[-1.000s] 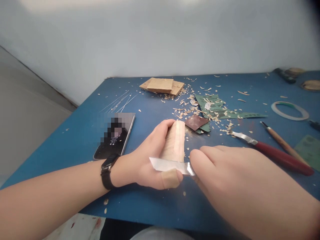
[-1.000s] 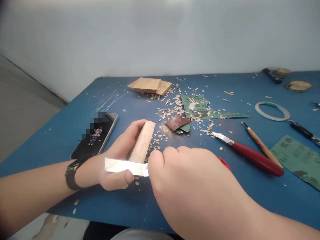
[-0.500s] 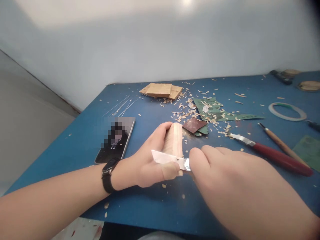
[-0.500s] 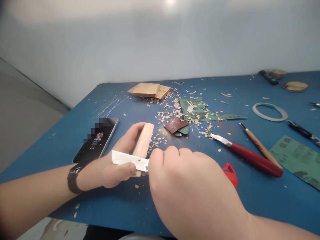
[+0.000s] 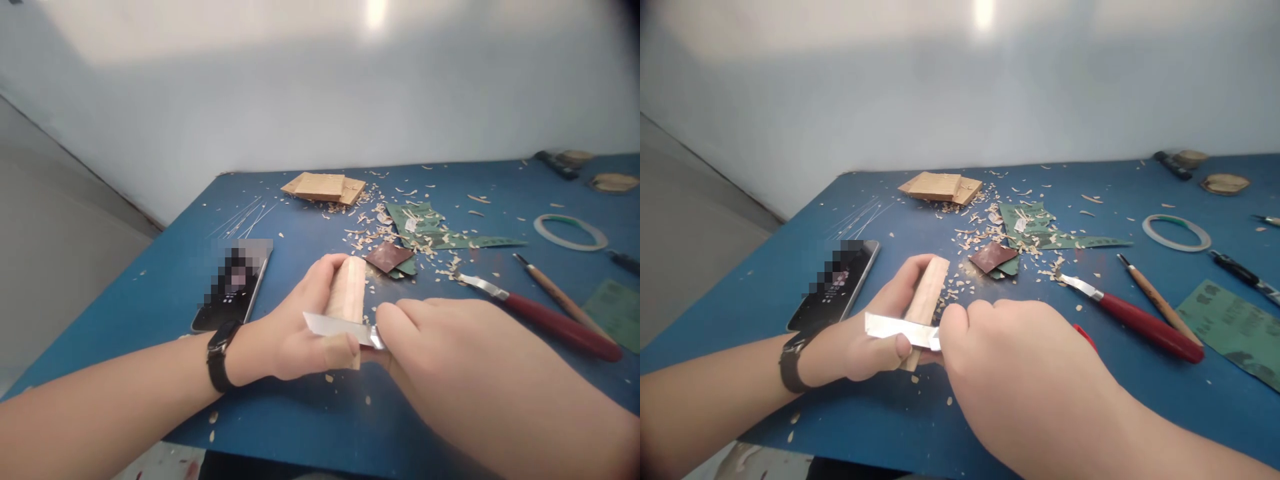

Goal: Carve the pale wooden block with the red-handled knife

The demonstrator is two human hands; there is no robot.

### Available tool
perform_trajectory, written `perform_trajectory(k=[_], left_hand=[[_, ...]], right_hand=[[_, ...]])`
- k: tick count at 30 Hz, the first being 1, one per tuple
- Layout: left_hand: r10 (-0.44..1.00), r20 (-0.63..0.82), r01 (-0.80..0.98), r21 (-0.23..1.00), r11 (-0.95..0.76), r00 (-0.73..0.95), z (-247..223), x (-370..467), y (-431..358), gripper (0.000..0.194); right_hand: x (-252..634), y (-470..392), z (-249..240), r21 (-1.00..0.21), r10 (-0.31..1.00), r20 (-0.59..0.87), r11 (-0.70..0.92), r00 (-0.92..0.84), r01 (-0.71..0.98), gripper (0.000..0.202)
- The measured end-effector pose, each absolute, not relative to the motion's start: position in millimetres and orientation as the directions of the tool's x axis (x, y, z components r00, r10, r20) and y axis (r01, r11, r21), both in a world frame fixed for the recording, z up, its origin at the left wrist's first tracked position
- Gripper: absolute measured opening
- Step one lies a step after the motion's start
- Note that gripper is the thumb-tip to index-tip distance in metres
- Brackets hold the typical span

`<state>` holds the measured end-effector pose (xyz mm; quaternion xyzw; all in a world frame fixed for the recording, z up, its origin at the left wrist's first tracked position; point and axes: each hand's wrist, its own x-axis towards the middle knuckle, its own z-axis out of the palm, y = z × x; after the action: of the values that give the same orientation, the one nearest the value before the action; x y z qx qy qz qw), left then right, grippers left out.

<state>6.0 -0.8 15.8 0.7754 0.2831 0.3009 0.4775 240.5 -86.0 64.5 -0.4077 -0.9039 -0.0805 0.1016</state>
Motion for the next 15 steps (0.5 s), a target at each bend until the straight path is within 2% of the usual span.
perform_trajectory(k=[7,11,15], left_hand=[[0.732,0.178,0.155,0.919,-0.362,0.658,15.3,9.6,-6.9,0.091],[0.741,0.167,0.151,0.927,-0.342,0.65,16.9,9.9,-7.9,0.091],[0.743,0.144,0.153,0.936,-0.316,0.653,21.6,9.3,-7.4,0.083]], right_hand=[[241.1,-83.5,60.9,0.05,0.771,0.218,0.603,-0.598,0.796,0.032],[240.5,-84.2,61.4,0.079,0.764,0.251,0.595,-0.594,0.8,0.032],[238.6,-83.2,63.1,0.092,0.76,0.262,0.594,-0.595,0.799,0.032]])
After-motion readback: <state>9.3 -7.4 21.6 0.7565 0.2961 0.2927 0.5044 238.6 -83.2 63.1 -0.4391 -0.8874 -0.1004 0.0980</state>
